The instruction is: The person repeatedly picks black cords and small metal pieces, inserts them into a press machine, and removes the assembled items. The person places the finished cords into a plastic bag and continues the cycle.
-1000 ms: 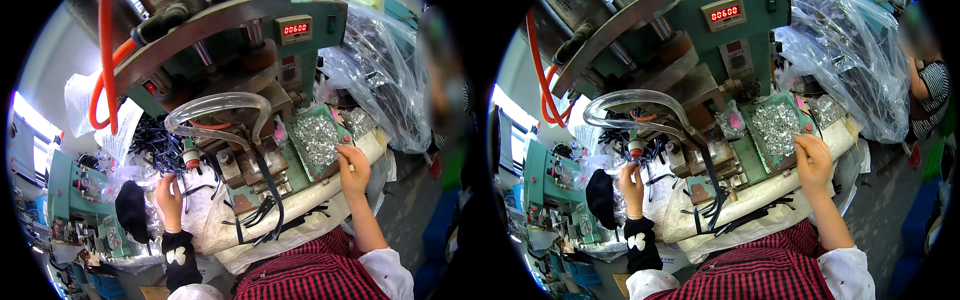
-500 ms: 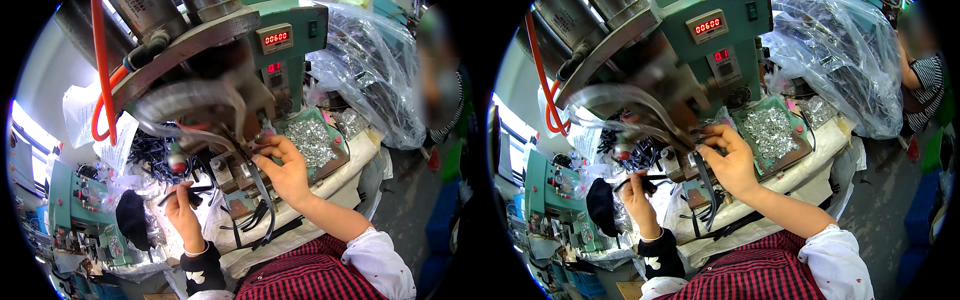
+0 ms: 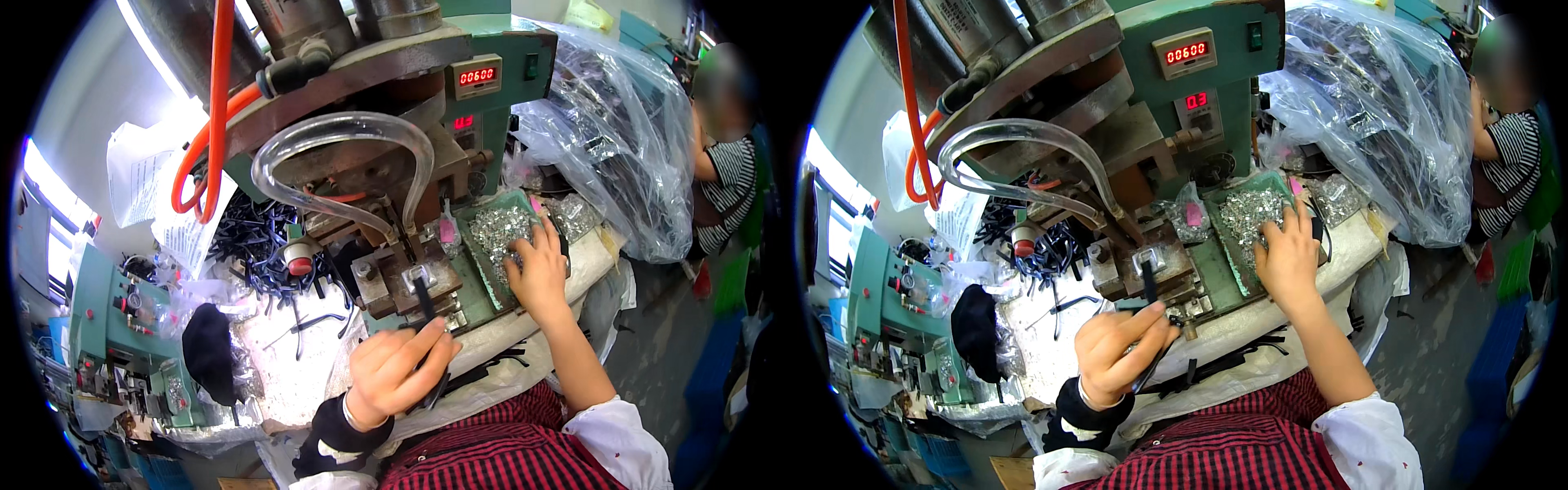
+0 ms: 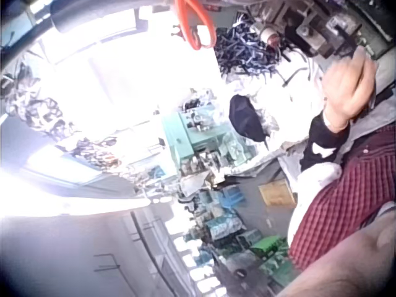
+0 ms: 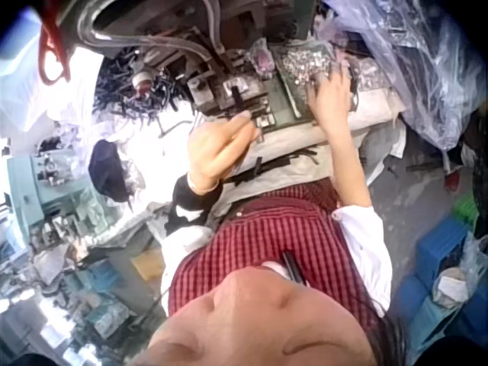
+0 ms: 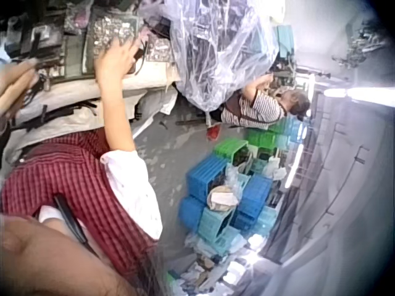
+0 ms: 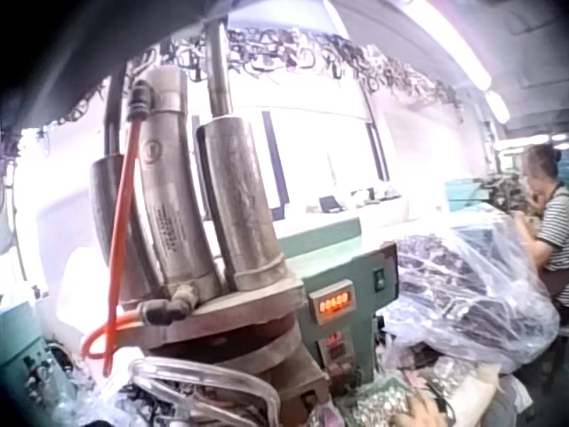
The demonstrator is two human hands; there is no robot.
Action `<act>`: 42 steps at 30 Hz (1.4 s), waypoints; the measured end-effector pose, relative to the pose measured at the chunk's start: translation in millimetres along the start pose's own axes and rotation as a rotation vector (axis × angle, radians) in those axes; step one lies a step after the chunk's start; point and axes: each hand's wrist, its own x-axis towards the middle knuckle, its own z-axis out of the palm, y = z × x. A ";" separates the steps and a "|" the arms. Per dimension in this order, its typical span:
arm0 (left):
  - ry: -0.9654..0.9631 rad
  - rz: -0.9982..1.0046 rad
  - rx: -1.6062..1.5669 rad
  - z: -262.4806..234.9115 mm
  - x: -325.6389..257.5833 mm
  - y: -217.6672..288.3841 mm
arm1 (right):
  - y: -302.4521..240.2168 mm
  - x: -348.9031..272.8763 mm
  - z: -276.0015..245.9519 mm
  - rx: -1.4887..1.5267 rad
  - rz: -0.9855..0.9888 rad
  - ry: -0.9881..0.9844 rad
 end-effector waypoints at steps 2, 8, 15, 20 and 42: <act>0.001 0.025 0.033 12.7 1.3 -5.1 | 14.2 3.0 17.9 0.141 -0.110 0.083; 0.027 0.097 0.018 20.1 -6.7 -22.9 | 18.7 30.0 17.8 0.555 0.117 0.043; 0.034 0.022 0.018 18.6 -10.7 -14.2 | 6.6 10.8 21.8 0.158 -0.156 0.053; 0.048 -0.205 0.137 -17.0 -37.6 11.4 | 2.9 10.6 30.2 0.173 -0.128 0.131; -0.028 -1.190 0.309 -58.1 -155.0 -118.1 | 20.8 -24.3 -12.4 0.878 0.315 0.064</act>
